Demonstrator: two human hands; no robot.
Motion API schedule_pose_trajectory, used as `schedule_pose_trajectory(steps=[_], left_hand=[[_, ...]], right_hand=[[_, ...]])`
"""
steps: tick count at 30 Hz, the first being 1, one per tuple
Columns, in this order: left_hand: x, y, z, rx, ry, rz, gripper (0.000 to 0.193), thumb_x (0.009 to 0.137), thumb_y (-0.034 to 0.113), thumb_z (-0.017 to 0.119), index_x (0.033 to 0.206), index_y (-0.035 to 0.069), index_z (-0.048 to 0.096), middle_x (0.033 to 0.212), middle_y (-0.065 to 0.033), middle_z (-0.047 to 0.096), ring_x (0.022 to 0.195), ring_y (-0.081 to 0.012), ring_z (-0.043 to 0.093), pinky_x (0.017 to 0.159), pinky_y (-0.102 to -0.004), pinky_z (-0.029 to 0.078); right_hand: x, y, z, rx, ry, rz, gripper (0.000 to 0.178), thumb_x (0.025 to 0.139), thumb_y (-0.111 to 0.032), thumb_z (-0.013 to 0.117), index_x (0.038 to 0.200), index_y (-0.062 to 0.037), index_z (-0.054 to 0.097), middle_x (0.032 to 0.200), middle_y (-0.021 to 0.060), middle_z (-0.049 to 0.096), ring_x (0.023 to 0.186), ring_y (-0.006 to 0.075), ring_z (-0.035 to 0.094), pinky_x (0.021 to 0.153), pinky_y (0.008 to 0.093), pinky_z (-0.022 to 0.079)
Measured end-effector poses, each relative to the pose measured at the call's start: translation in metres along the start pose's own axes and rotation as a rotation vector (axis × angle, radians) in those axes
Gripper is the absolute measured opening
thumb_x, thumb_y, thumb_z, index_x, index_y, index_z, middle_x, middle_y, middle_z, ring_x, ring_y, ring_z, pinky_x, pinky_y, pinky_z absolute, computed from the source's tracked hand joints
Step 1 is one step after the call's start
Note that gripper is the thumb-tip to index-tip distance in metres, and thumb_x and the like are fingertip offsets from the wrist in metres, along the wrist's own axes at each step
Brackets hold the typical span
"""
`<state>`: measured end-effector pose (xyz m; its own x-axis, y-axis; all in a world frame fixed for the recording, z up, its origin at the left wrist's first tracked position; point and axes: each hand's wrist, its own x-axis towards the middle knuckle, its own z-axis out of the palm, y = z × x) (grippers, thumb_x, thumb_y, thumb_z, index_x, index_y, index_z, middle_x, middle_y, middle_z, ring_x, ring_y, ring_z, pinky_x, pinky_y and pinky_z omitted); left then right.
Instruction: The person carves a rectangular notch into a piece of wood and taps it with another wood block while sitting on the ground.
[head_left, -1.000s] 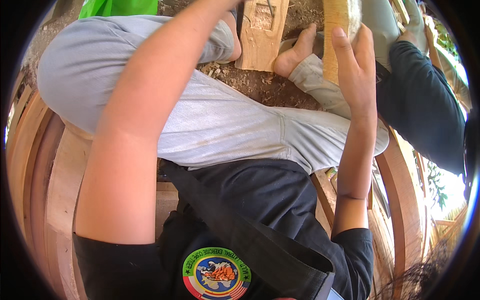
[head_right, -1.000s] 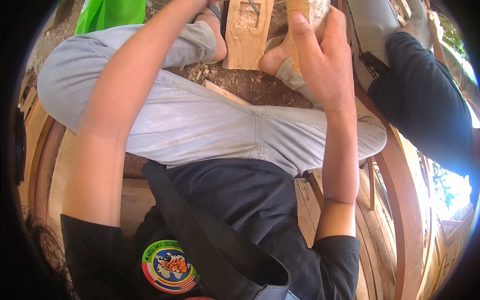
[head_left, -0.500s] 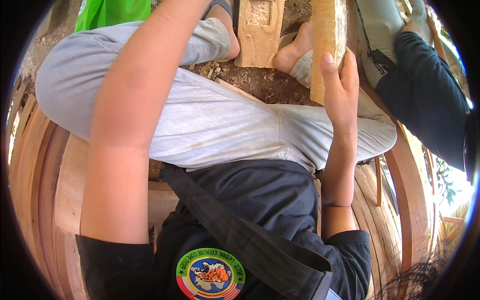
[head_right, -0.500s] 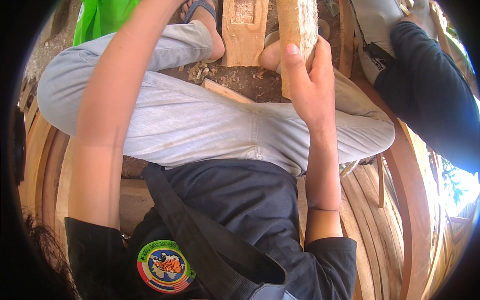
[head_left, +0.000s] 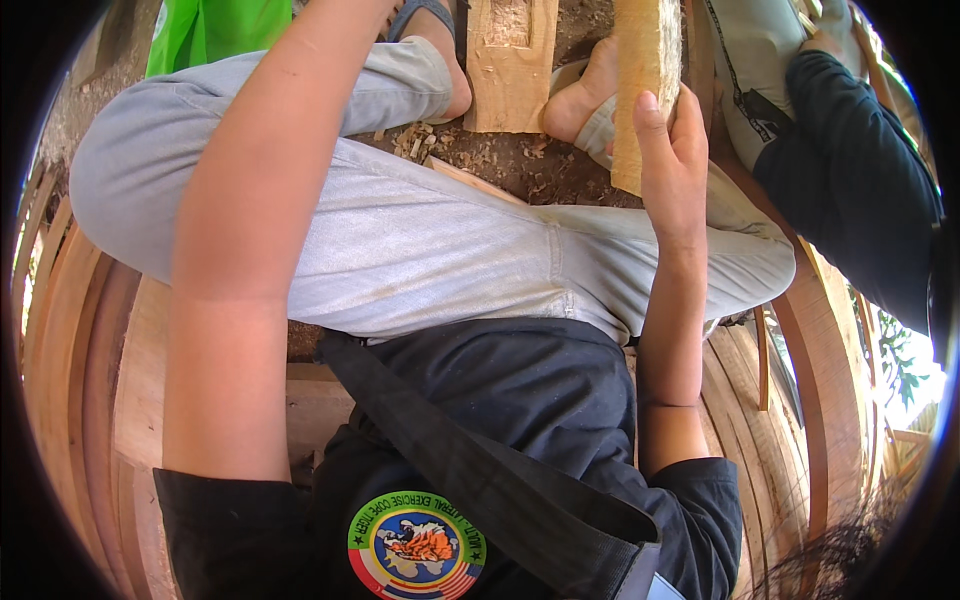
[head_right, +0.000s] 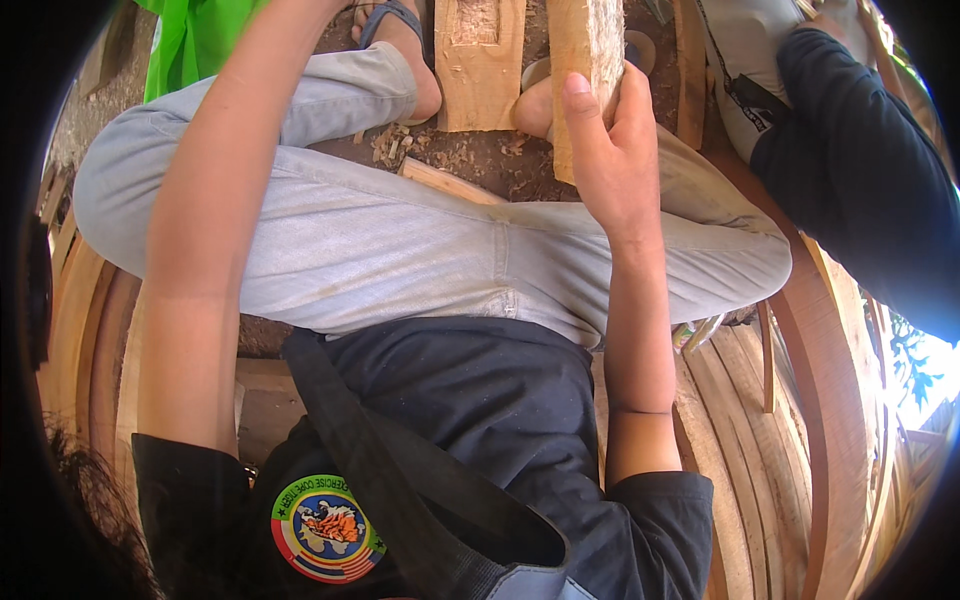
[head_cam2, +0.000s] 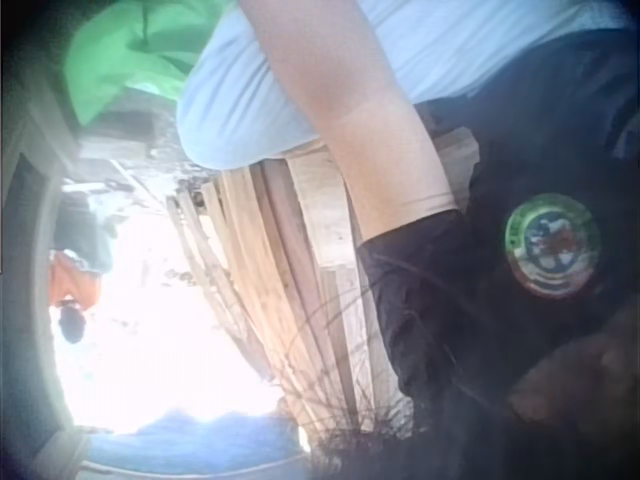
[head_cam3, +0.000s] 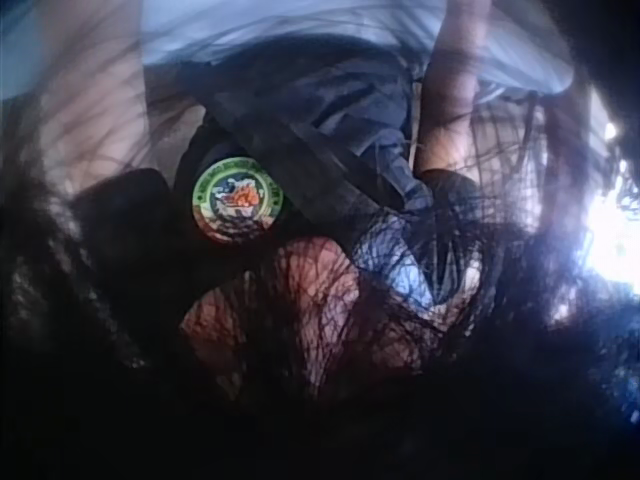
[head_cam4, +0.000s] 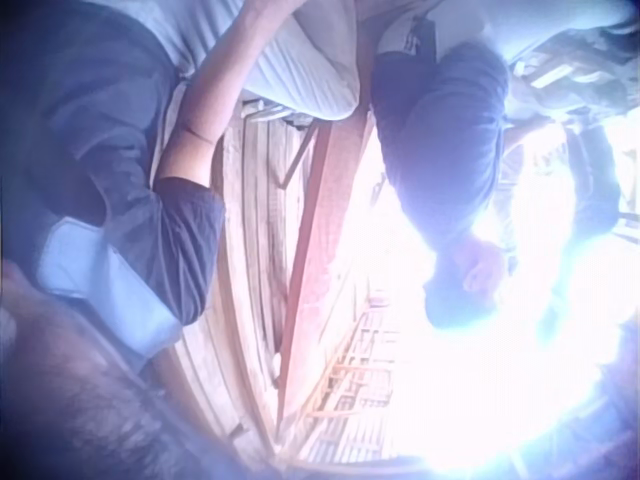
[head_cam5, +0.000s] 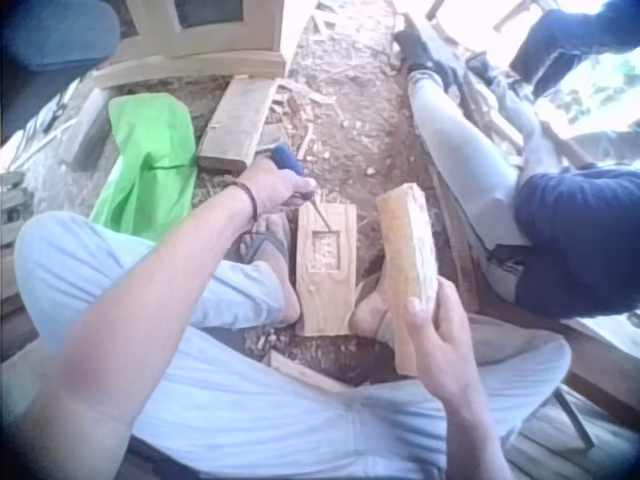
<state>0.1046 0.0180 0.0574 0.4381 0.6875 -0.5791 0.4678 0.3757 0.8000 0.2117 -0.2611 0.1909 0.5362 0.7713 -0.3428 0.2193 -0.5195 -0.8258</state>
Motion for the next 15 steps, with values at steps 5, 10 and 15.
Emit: schedule_pose_trajectory(steps=[5, 10, 15], left_hand=[[0.003, -0.016, 0.011, 0.243, -0.028, 0.177, 0.022, 0.080, 0.022, 0.083, 0.089, 0.003, 0.076, 0.086, -0.0092, 0.077, 0.072, -0.0184, 0.072, 0.070, -0.0339, 0.058], [0.003, -0.025, 0.022, 0.261, 0.012, 0.211, 0.021, 0.079, 0.022, 0.084, 0.087, 0.005, 0.075, 0.084, -0.0079, 0.076, 0.073, -0.0170, 0.071, 0.071, -0.0338, 0.058], [0.000, -0.025, 0.021, 0.200, 0.006, 0.227, 0.020, 0.078, 0.019, 0.085, 0.087, 0.005, 0.073, 0.083, -0.0077, 0.075, 0.074, -0.0174, 0.071, 0.072, -0.0337, 0.058]], right_hand=[[0.002, 0.014, -0.002, -0.055, 0.005, -0.001, 0.037, 0.107, -0.033, 0.054, 0.124, -0.0005, 0.058, 0.098, 0.0044, 0.063, 0.082, 0.0098, 0.061, 0.069, 0.0277, 0.055], [0.006, 0.017, -0.001, -0.035, 0.005, 0.016, 0.036, 0.107, -0.034, 0.054, 0.121, -0.0007, 0.058, 0.095, 0.0043, 0.064, 0.077, 0.0101, 0.062, 0.067, 0.0269, 0.054], [0.010, 0.018, -0.001, -0.007, -0.008, -0.026, 0.036, 0.107, -0.034, 0.055, 0.120, -0.0012, 0.059, 0.092, 0.0033, 0.064, 0.074, 0.0094, 0.062, 0.064, 0.0256, 0.052]])
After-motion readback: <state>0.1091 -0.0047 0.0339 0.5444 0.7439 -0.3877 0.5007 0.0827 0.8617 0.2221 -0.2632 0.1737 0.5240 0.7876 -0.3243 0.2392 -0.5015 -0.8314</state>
